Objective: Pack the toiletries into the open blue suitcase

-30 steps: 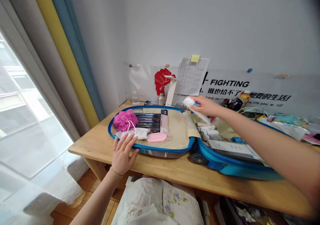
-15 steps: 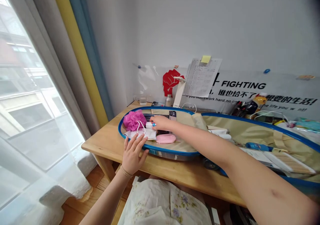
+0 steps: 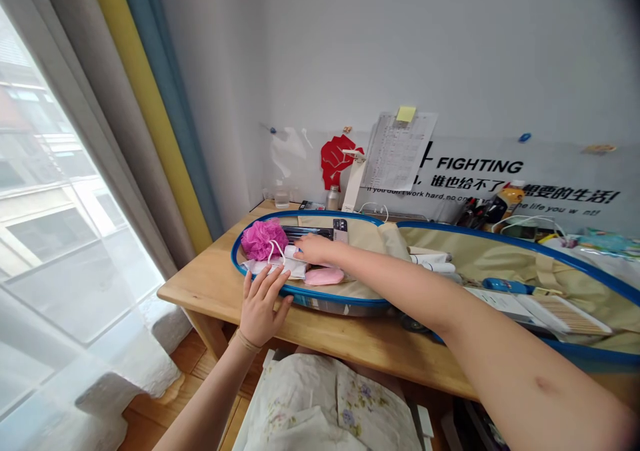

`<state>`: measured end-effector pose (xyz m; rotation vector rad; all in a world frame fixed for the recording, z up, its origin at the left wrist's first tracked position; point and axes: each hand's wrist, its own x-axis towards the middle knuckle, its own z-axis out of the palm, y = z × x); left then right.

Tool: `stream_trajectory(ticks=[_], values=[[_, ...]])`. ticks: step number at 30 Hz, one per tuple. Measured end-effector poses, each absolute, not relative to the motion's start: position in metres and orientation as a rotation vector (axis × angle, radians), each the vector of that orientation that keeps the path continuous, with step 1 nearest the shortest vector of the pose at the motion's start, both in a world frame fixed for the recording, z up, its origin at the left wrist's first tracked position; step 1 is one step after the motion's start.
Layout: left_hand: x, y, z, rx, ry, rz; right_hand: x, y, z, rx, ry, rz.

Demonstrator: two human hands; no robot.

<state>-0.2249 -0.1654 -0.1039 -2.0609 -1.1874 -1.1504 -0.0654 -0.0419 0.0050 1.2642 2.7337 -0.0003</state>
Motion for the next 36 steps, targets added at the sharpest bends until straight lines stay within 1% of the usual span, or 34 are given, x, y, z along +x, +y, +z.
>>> stream_trajectory(ticks=[5,10,13,16,19,25,30,36], values=[[-0.226,-0.165,-0.107,-2.067,-1.205,-1.158,-0.048,-0.037,0.020,1.317,2.776,-0.024],[-0.226,-0.164,-0.108,-2.071,-1.217,-1.165,0.023,-0.032,0.063,1.502,2.769,-0.050],[-0.226,-0.164,-0.108,-2.058,-1.182,-1.172,0.090,-0.038,0.087,1.707,2.727,-0.031],[-0.225,-0.163,-0.107,-2.052,-1.165,-1.184,0.161,-0.051,0.098,2.086,2.581,-0.009],[-0.224,-0.163,-0.108,-2.047,-1.153,-1.205,0.224,-0.068,0.092,2.298,2.342,-0.075],[-0.223,-0.162,-0.108,-2.033,-1.140,-1.200,0.298,-0.104,0.059,2.333,2.069,-0.189],[-0.223,-0.161,-0.108,-2.025,-1.127,-1.197,0.317,-0.112,0.040,2.370,2.028,-0.192],[-0.223,-0.162,-0.109,-2.026,-1.141,-1.195,0.309,-0.107,0.032,2.298,2.004,-0.208]])
